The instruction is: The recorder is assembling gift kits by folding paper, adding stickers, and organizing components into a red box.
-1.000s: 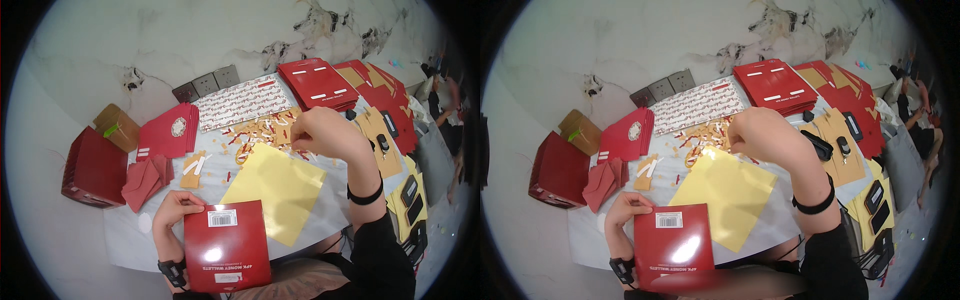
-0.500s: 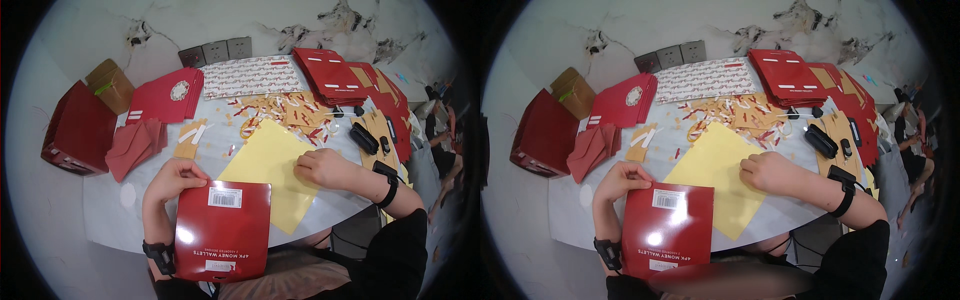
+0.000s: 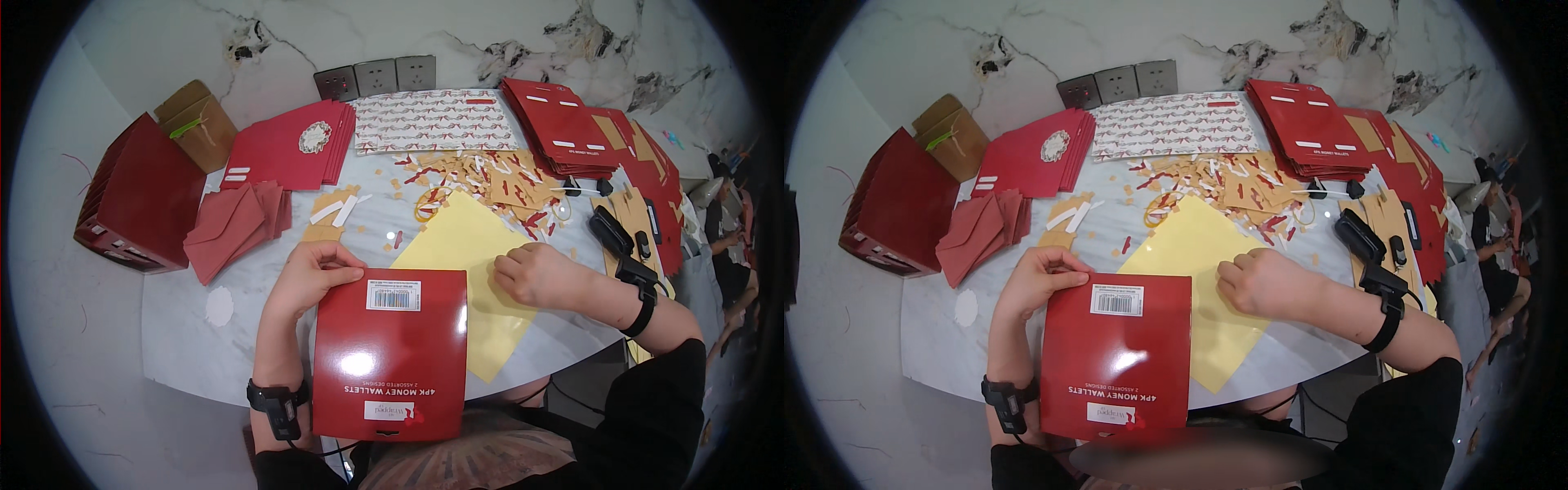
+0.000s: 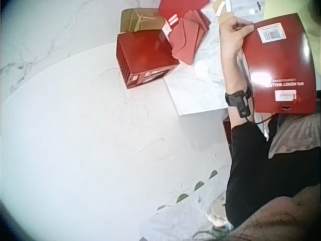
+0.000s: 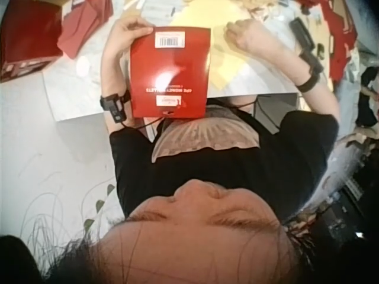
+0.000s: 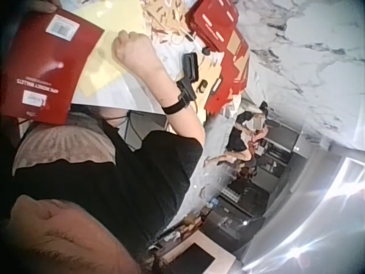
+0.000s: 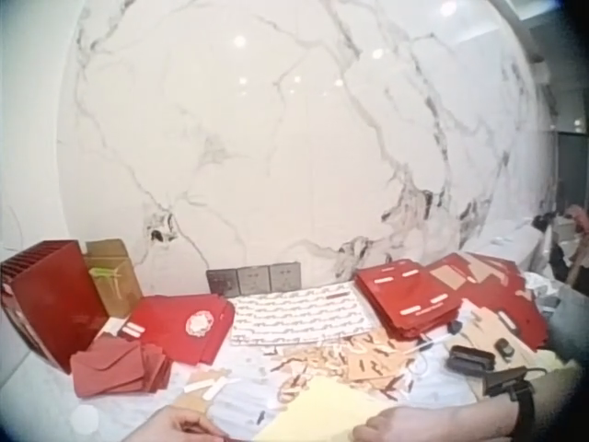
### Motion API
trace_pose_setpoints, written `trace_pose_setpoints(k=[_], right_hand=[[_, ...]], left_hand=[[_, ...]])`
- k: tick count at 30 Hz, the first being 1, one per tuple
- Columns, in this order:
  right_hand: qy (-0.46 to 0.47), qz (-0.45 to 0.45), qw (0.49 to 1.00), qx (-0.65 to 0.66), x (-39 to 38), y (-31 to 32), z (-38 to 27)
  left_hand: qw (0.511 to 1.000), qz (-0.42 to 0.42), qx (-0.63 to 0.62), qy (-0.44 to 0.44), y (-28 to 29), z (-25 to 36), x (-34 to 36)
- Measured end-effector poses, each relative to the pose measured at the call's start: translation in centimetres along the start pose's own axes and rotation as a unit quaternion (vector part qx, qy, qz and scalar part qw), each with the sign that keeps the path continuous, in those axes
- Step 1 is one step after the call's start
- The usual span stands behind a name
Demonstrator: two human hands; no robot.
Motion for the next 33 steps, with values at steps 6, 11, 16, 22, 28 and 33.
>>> trace_pose_setpoints(k=[6,11,16,22,28,33], right_hand=[[0.002,-0.051,0.998,0.04,0.1,0.4,0.7],[0.01,-0.064,0.998,-0.017,0.7,0.2,-0.2],[-0.004,-0.012,1.0,-0.013,0.7,0.1,-0.1],[-0.082,0.008,0.992,0.099,0.3,-0.2,1.4],[-0.167,0.038,0.946,0.274,0.3,-0.4,3.3],[-0.25,0.063,0.87,0.42,-0.4,-1.6,5.0]], left_hand=[[1.0,0.006,0.013,0.001,0.1,-0.2,-0.1],[1.0,0.009,0.009,0.0,0.1,-0.2,0.1],[1.0,0.01,0.003,0.006,0.2,-0.1,-0.1],[1.0,0.01,0.006,0.002,0.1,-0.1,0.0],[0.999,0.018,-0.001,-0.027,-0.3,0.0,0.0],[0.997,0.026,-0.017,-0.067,-2.1,0.6,0.1]])
Point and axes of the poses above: each hand's wrist, its own x-axis towards the middle knuckle, its own y-axis out of the back of the hand, z = x × y, the point moved 2 cm from there along x, towards the middle knuckle, and after that the axes turned 2 degrees about x, right-handed, at the moved point
